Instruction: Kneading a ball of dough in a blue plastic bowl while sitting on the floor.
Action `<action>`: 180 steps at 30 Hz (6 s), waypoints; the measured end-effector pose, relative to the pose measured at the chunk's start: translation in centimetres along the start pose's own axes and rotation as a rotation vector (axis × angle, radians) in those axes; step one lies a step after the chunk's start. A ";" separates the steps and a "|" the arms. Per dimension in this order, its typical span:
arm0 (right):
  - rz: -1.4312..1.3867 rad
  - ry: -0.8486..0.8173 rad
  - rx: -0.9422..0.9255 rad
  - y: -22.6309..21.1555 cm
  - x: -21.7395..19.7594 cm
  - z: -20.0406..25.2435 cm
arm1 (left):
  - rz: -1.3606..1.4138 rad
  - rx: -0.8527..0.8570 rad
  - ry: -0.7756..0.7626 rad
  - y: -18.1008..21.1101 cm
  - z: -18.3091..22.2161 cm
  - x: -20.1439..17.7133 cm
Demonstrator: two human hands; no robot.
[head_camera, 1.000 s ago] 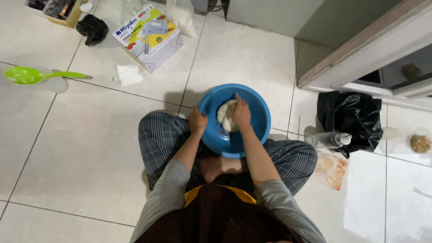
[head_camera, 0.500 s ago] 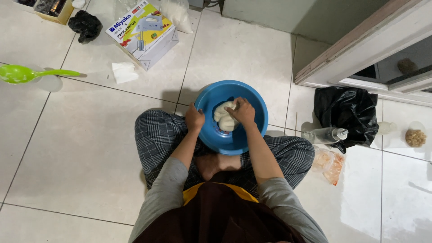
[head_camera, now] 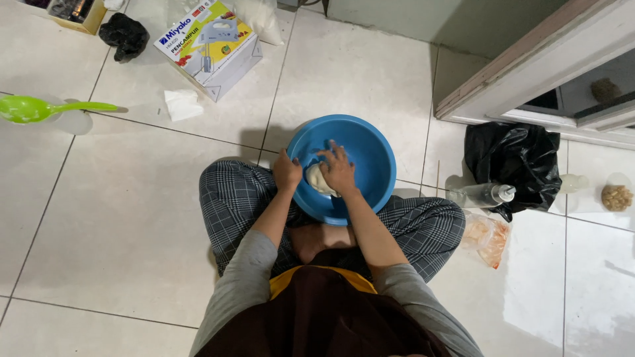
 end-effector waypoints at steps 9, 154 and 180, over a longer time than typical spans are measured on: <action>0.246 -0.512 0.108 3.2 7.3 0.4 | -0.024 0.018 0.022 -0.6 -0.2 0.5; 0.229 0.149 -0.210 -2.5 2.8 2.5 | 0.235 0.042 0.147 -3.0 1.6 0.9; 0.421 0.065 -0.415 -0.3 9.1 0.0 | 0.167 -0.050 0.034 -1.5 1.0 0.4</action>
Point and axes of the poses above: each hand's wrist, its own z-axis away from the middle knuckle, its own x-axis out of the palm, y = z × x, the point moved 10 cm from there along -z, towards the middle knuckle, and after that the axes turned 11 degrees about y, right-handed, at the moved point
